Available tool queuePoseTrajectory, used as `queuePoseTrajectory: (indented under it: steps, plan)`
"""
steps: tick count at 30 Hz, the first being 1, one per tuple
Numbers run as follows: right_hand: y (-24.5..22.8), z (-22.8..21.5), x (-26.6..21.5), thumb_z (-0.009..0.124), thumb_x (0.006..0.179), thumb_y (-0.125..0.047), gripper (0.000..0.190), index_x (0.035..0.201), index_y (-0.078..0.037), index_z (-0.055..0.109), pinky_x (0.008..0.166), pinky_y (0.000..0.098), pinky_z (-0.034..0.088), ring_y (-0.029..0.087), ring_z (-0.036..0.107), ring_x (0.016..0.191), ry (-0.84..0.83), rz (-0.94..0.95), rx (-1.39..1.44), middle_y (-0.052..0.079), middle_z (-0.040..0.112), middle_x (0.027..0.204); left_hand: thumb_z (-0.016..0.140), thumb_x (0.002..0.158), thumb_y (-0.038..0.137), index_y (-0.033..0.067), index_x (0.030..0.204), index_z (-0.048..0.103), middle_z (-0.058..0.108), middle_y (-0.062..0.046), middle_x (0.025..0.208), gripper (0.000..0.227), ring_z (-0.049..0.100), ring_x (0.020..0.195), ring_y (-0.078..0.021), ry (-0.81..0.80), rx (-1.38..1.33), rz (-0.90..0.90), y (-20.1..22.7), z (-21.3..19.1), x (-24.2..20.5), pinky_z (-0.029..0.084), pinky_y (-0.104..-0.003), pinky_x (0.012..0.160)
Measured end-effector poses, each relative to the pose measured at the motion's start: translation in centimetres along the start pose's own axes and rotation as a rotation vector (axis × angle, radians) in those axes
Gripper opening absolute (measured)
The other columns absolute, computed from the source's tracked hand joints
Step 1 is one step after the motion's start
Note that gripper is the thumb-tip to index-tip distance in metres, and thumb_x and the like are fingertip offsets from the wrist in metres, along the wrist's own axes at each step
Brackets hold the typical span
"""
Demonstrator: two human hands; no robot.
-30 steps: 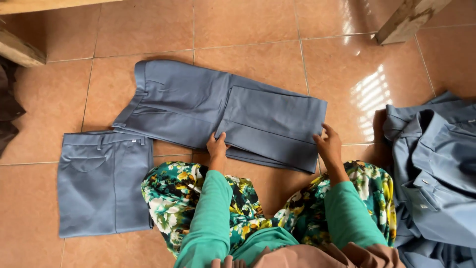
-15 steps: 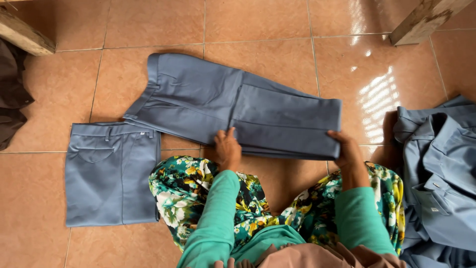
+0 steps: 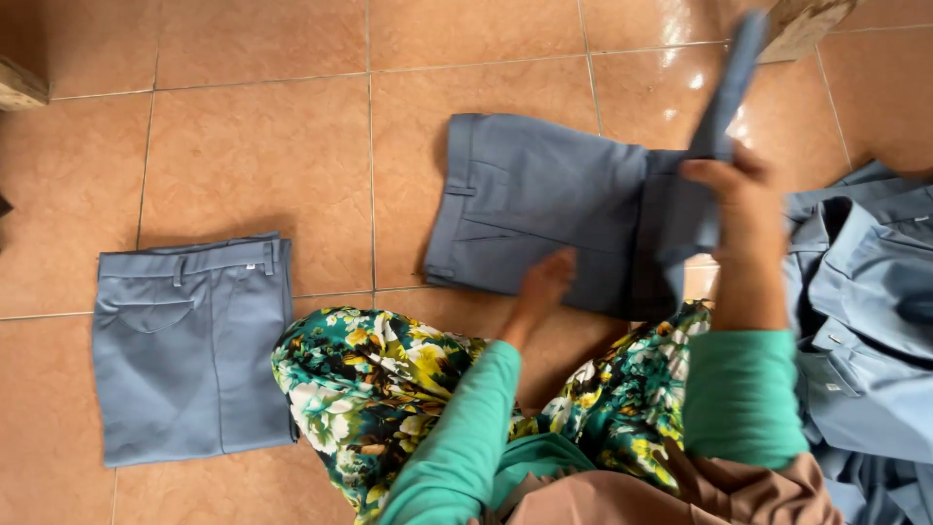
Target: Folding blue trousers into neat rectangular shapes on the floor of a garment factory.
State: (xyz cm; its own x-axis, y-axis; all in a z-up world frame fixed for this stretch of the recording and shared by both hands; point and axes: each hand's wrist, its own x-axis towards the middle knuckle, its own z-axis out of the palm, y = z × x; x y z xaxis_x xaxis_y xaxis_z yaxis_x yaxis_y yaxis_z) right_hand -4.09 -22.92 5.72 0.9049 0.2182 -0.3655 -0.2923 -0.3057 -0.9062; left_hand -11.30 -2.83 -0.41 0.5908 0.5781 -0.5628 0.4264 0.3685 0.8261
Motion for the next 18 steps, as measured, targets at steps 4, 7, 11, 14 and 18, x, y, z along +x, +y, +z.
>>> queuePoseTrajectory:
  steps: [4, 7, 11, 14, 18]
  plan:
    - [-2.2, 2.1, 0.7, 0.076, 0.092, -0.023, 0.069, 0.152, -0.008, 0.046, 0.059, 0.0374, 0.059, 0.024, 0.069, 0.06, -0.071, -0.073, -0.03, 0.013, 0.068, 0.086, 0.055, 0.088, 0.07, 0.0282, 0.16, 0.025, 0.012, -0.019, 0.164, 0.089, 0.018, 0.148, -0.0463, -0.053, -0.188, -0.108, 2.2, -0.2, -0.6, 0.025, -0.068, 0.113]
    - [-3.0, 3.0, 1.2, 0.075, 0.094, -0.024, 0.069, 0.153, -0.007, 0.045, 0.058, 0.0358, 0.059, 0.023, 0.069, 0.057, -0.123, -0.128, -0.056, 0.013, 0.068, 0.083, 0.053, 0.088, 0.079, 0.0269, 0.163, 0.02, 0.007, -0.021, 0.169, 0.097, 0.012, 0.153, -0.048, -0.093, -0.334, -0.19, 3.1, -1.0, -0.6, 0.02, -0.07, 0.117]
    - [0.9, 2.4, -0.2, 0.074, 0.093, -0.033, 0.064, 0.151, -0.015, 0.053, 0.08, 0.0428, 0.058, 0.029, 0.073, 0.091, -0.084, -0.158, -0.388, 0.013, 0.073, 0.104, 0.084, 0.086, 0.042, 0.016, 0.152, 0.048, 0.046, -0.022, 0.153, 0.08, 0.042, 0.143, -0.0427, -0.044, -0.072, -0.067, -6.1, -0.6, 7.9, 0.04, -0.069, 0.106]
    - [3.2, 0.3, -2.0, 0.067, 0.093, -0.049, 0.071, 0.157, -0.027, 0.045, 0.105, 0.0606, 0.044, 0.04, 0.049, 0.136, -0.057, -0.19, -0.833, 0.014, 0.055, 0.142, 0.079, 0.085, 0.032, 0.0097, 0.125, 0.072, 0.074, -0.018, 0.107, 0.046, 0.07, 0.106, -0.0304, 0.054, 0.149, 0.258, -5.9, -0.7, 7.8, 0.057, -0.042, 0.081]
    - [5.3, -0.7, -3.8, 0.066, 0.092, -0.052, 0.082, 0.163, -0.029, 0.031, 0.116, 0.0715, 0.02, 0.045, 0.022, 0.152, -0.044, -0.188, -1.008, 0.018, 0.032, 0.161, 0.074, 0.089, 0.037, 0.008, 0.131, 0.069, 0.072, -0.022, 0.116, 0.051, 0.069, 0.11, -0.0391, 0.075, 0.488, 0.378, -2.3, -1.9, 5.0, 0.059, -0.048, 0.088]
